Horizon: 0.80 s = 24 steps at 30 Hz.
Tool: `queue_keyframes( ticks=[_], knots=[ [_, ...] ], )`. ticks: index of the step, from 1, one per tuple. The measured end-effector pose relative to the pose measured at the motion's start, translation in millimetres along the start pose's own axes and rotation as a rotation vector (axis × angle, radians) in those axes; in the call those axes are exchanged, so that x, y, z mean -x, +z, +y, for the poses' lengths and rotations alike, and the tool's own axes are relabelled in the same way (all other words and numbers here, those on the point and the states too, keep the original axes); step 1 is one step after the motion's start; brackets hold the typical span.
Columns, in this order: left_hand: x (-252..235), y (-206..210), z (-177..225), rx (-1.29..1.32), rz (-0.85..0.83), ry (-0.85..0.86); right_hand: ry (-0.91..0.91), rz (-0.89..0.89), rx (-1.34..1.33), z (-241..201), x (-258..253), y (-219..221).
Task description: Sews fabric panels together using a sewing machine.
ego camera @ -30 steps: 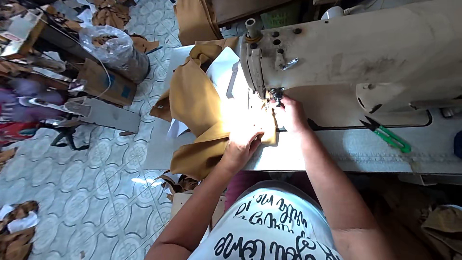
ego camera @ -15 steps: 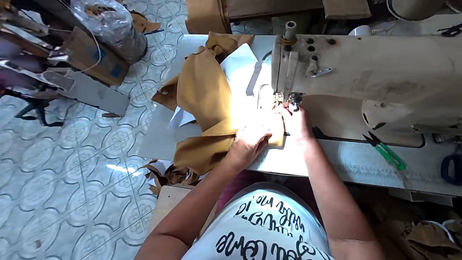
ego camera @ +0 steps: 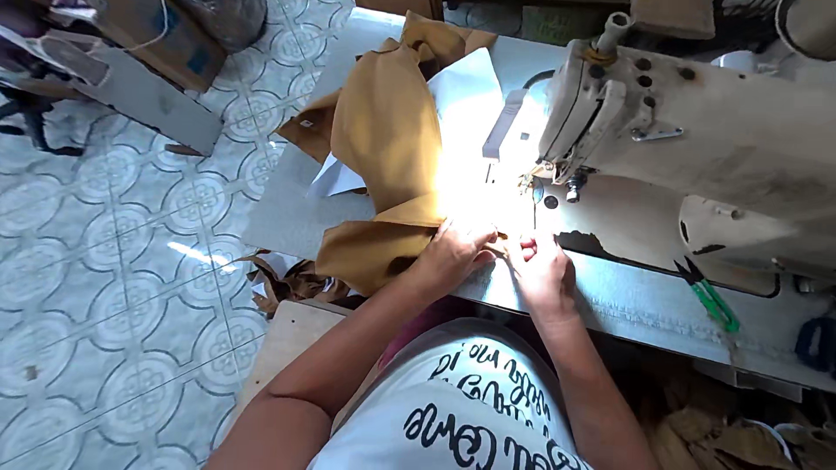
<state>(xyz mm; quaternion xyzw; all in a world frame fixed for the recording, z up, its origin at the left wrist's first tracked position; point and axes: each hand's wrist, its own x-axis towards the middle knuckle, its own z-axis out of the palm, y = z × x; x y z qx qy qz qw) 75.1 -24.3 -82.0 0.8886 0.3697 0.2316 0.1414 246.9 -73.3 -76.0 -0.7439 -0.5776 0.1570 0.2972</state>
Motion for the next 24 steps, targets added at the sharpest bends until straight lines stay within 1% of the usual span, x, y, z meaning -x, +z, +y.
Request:
queue_keyframes(
  ticks=[2,4,6,9,13,16,18,20,22,24],
  knots=[
    [1,0,-1,-0.04,0.002,0.022,-0.001,0.043,-0.028,5,0,-2],
    [1,0,-1,-0.069,-0.012,0.027,0.033,0.053,-0.177,11,-3,-7],
    [-1,-1,-1,-0.088,-0.035,0.036,0.114,0.029,-0.337,16,-7,-12],
    [-11,0,0,-0.092,-0.034,0.083,0.248,-0.047,-0.476,20,-13,-18],
    [-29,4,9,-0.136,-0.07,0.097,0.405,-0.124,-0.681,24,-21,-25],
    [-46,11,8,-0.143,-0.048,0.187,0.496,-0.145,-0.835,24,-23,-30],
    [-54,15,4,-0.102,-0.051,0.231,0.541,-0.143,-0.907,25,-24,-32],
    [-60,12,4,-0.134,-0.062,0.209,0.569,-0.152,-0.95,26,-25,-34],
    [-62,9,4,-0.164,-0.1,0.17,0.563,-0.163,-0.948,25,-24,-34],
    [-65,2,1,-0.157,-0.145,0.174,0.553,-0.172,-0.906,22,-24,-34]
  ],
)
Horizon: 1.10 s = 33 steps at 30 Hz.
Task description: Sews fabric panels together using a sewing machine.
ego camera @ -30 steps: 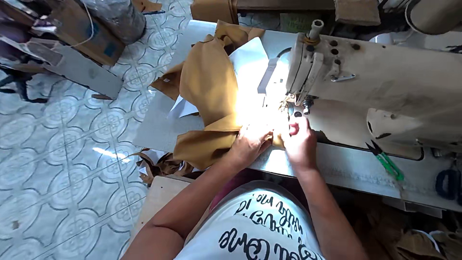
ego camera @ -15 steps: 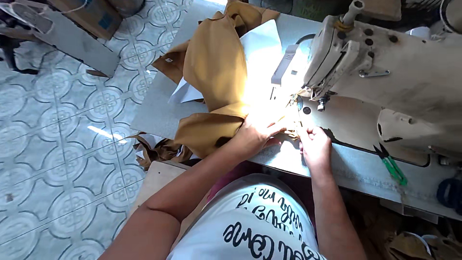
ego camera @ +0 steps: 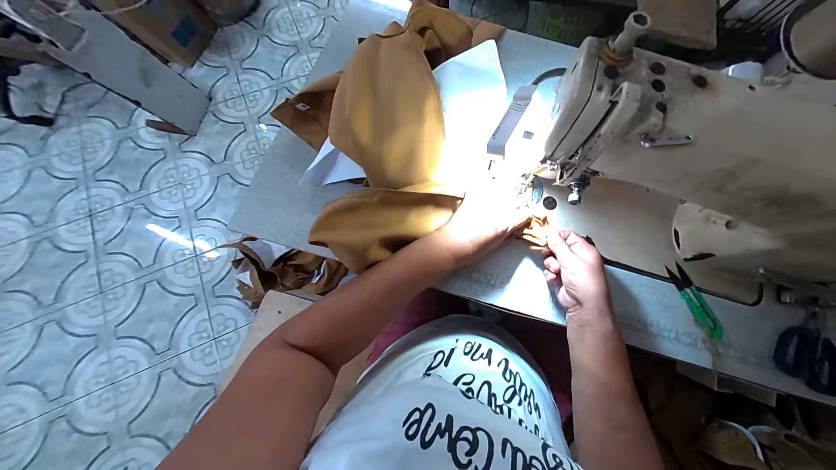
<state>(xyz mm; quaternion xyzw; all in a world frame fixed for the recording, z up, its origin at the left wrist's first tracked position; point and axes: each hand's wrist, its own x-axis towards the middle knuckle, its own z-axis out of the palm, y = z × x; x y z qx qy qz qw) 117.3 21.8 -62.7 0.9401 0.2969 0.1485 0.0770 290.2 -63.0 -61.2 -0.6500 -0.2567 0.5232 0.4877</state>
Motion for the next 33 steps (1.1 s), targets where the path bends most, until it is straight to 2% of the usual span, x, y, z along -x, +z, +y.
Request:
queue_keyframes(
  ticks=[5,9,12,19,25,33],
  knots=[
    [0,-12,-19,0.148,0.007,0.151,-0.072,-0.007,0.16,2,4,7],
    [8,-11,-18,0.143,0.031,0.238,-0.158,0.021,0.31,8,9,10],
    [19,-11,-12,0.091,0.002,0.211,-0.269,0.044,0.406,17,11,12],
    [27,-9,-4,0.049,-0.034,0.127,-0.476,0.081,0.447,27,10,18],
    [28,-8,1,0.024,0.024,0.133,-0.558,0.214,0.926,18,27,30],
    [31,0,-2,0.019,0.083,0.136,-0.616,0.22,1.009,21,27,35]
  ],
)
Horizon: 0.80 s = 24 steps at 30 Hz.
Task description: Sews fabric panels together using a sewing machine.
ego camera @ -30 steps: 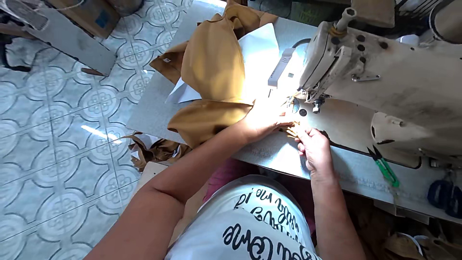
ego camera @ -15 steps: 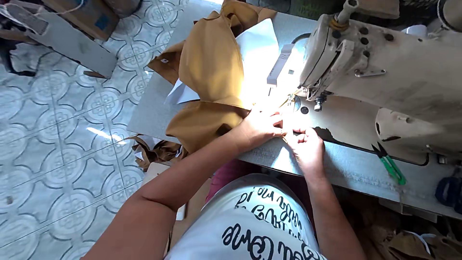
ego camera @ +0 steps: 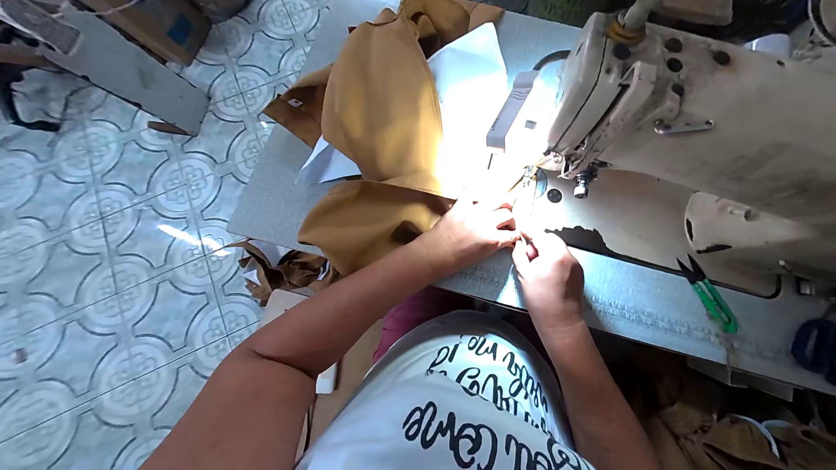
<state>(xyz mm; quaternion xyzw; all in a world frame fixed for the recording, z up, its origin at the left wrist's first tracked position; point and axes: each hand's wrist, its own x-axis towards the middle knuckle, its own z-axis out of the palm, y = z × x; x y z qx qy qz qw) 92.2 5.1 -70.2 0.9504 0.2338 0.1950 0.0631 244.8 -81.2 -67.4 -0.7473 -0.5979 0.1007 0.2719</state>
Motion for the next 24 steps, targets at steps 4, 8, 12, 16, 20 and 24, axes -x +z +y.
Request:
queue_keyframes(
  ticks=[4,8,12,16,20,24],
  knots=[
    [1,-1,-1,-0.001,-0.013,0.006,-0.032,0.033,0.042,-1,3,4],
    [2,-6,0,0.024,-0.073,0.006,-0.092,0.048,0.085,1,7,7],
    [5,-6,-2,0.001,-0.097,0.025,-0.187,0.123,0.158,5,8,12],
    [6,-8,-2,-0.007,-0.12,0.021,-0.221,0.141,0.239,6,7,15],
    [7,-6,-3,-0.003,-0.082,0.025,-0.249,0.159,0.277,8,7,18],
    [5,-9,-5,0.011,-0.095,0.017,-0.252,0.161,0.278,8,6,19]
  ],
)
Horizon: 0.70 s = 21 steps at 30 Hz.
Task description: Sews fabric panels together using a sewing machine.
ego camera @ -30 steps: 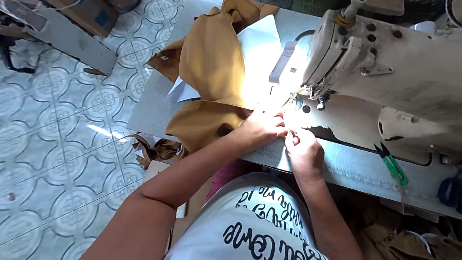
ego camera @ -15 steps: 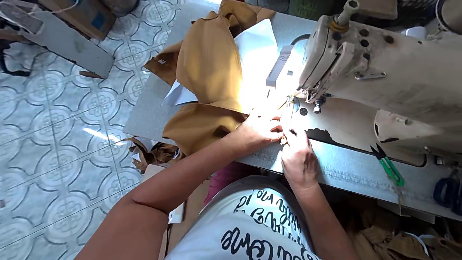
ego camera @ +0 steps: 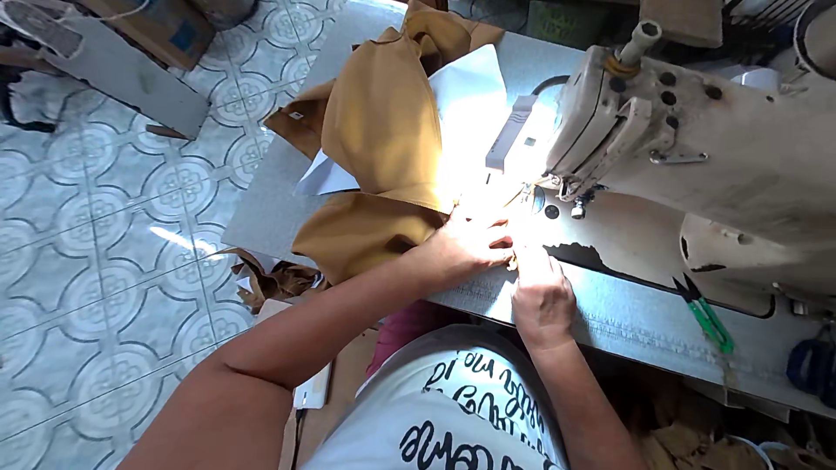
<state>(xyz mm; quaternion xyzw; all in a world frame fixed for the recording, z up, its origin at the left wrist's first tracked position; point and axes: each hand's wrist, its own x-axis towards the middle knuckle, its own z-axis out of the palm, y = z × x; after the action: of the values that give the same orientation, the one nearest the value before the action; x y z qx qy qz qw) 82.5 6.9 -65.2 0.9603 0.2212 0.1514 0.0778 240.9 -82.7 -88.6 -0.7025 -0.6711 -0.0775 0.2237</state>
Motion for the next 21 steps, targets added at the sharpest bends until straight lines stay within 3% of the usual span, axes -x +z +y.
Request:
queue_keyframes(
  ticks=[5,14,19,21],
  knots=[
    [-14,-4,-14,0.016,-0.056,-0.027,0.0,-0.003,-0.057,6,-19,5],
    [-36,7,-47,0.031,0.019,-0.008,0.021,-0.032,-0.154,18,-51,17],
    [-38,12,-51,0.056,0.169,0.055,0.062,-0.009,-0.317,31,-47,17],
    [-39,16,-53,0.218,0.2,-0.068,0.145,0.003,-0.385,34,-39,15]
  ],
)
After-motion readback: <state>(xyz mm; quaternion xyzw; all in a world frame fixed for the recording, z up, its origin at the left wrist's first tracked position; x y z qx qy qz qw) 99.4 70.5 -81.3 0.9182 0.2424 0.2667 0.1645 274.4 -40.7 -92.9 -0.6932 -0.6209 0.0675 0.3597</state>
